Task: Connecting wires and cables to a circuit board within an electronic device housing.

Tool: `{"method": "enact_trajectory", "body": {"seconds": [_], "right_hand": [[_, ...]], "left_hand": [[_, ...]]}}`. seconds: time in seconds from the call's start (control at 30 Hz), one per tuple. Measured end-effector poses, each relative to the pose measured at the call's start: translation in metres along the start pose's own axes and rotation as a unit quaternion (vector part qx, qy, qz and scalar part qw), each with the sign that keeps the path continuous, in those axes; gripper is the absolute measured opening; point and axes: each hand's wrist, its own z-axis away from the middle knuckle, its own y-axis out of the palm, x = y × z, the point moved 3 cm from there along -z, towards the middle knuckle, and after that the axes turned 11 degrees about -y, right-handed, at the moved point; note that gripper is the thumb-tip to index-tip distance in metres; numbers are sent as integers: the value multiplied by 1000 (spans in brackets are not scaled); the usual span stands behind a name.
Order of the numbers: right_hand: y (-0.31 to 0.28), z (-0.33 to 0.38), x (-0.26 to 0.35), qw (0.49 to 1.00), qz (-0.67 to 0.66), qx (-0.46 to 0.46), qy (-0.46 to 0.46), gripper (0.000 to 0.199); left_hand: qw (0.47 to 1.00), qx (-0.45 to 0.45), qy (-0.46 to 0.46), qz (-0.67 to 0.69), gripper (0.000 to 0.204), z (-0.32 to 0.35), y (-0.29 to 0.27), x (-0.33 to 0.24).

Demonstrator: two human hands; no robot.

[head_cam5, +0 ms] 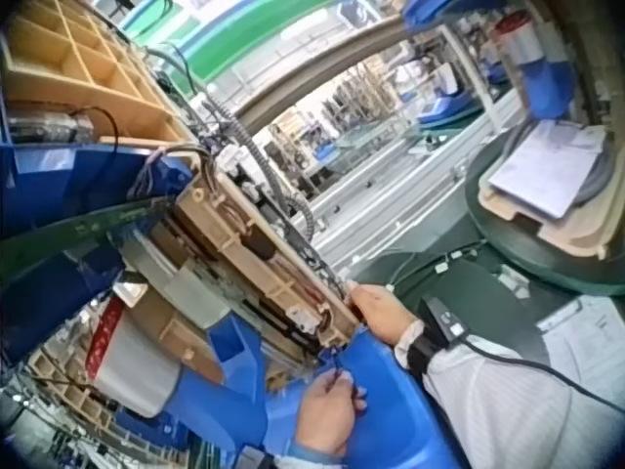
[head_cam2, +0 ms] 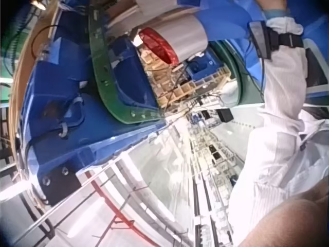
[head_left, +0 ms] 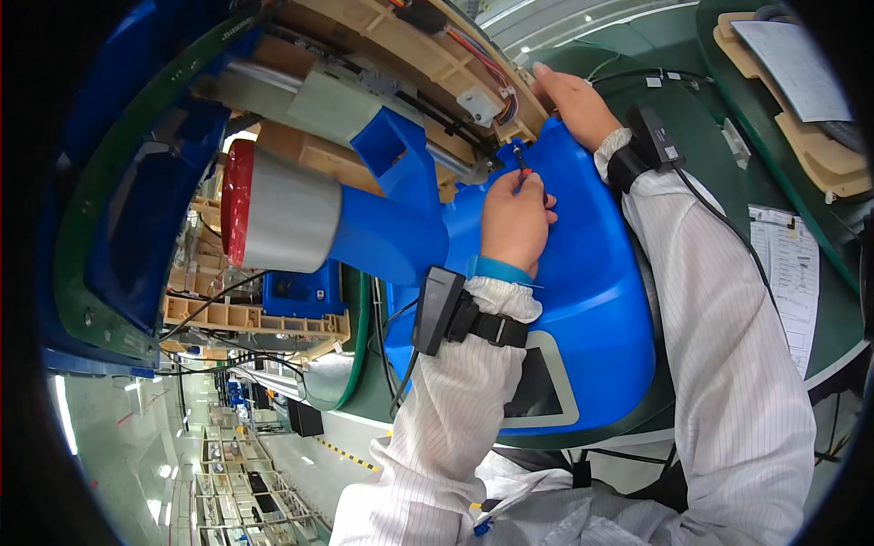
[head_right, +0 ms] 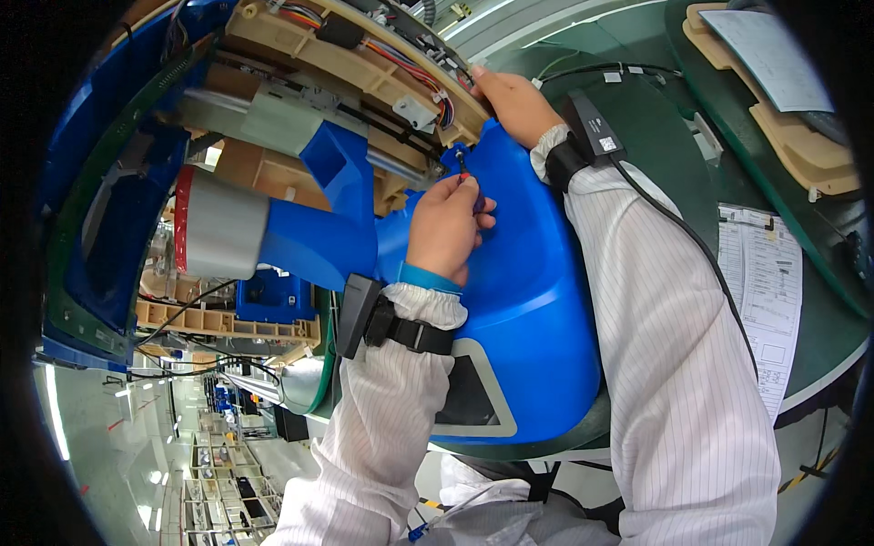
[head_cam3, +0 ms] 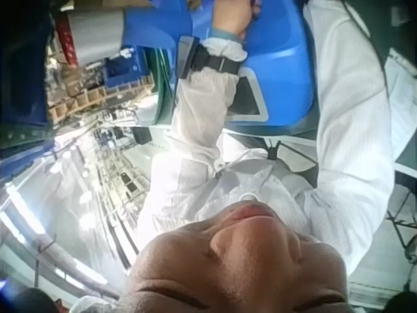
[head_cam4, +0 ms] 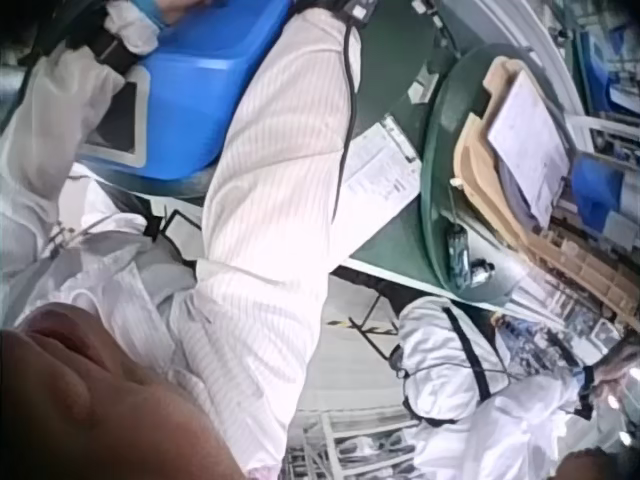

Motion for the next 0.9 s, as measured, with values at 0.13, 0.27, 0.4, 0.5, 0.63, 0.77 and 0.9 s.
{"method": "enact_trajectory", "body": {"seconds": [0.13,0.27,0.4,0.5,0.63,0.77,0.9], "right_hand": [[-1,-2,2,999,46,-2,-19,51],[3,-1,-4,999,46,-19,-15,50],[4,3,-4,995,61,-65,-37,52],[3,10,1,995,65,-68,-32,50],[4,15,6,994,79,-68,-31,48],[3,17,6,994,76,-67,-27,48],[3,21,5,992,89,-82,-36,47]], "left_hand": [[1000,2,8,22,27,4,2,-3],[1000,-7,14,1,29,1,-3,-1],[999,18,23,22,31,1,-9,-1],[990,74,-55,105,35,-3,-16,4],[999,19,24,-6,33,6,-17,-1],[999,43,12,24,36,3,-18,1],[988,96,-40,111,41,5,-18,4]]}}
